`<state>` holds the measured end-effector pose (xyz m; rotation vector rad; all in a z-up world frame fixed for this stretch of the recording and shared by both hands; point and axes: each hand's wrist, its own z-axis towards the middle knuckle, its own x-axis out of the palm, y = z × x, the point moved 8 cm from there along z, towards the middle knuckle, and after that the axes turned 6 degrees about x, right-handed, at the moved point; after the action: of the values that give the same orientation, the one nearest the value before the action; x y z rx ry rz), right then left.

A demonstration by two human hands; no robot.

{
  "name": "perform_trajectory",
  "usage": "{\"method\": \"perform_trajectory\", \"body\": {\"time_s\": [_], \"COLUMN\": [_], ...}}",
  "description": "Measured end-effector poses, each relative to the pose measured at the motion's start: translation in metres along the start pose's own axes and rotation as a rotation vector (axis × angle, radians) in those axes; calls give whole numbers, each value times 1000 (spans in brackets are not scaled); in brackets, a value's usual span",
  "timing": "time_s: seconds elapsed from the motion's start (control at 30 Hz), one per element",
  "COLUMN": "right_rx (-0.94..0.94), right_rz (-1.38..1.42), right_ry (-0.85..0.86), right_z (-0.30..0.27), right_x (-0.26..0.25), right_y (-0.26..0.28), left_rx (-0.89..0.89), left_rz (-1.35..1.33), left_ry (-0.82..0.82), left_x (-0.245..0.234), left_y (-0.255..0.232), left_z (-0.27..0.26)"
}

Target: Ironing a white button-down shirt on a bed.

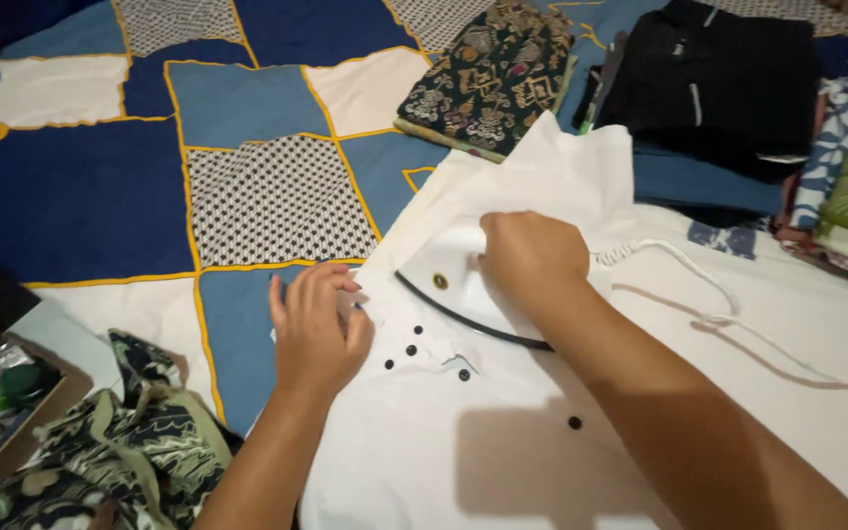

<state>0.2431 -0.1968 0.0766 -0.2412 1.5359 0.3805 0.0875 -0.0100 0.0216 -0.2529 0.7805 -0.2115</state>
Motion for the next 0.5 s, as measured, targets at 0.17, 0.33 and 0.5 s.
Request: {"method": "perform_trajectory", "body": {"time_s": [0.17,0.33,0.5], "right_rx": [149,300,259], "right_rz": [2,-116,-201], "right_ry": [-79,-62,47], "right_z": [13,7,-13], "right_x": [-5,-8,-8], "right_y": [-91,-198,-223], "left_rx": [-24,-38,-31], "left_rz": [9,31,32], "left_ry": [15,38,66], "left_x": [1,5,7], "left_y": [0,2,-2], "left_z": [-2,0,0]}}
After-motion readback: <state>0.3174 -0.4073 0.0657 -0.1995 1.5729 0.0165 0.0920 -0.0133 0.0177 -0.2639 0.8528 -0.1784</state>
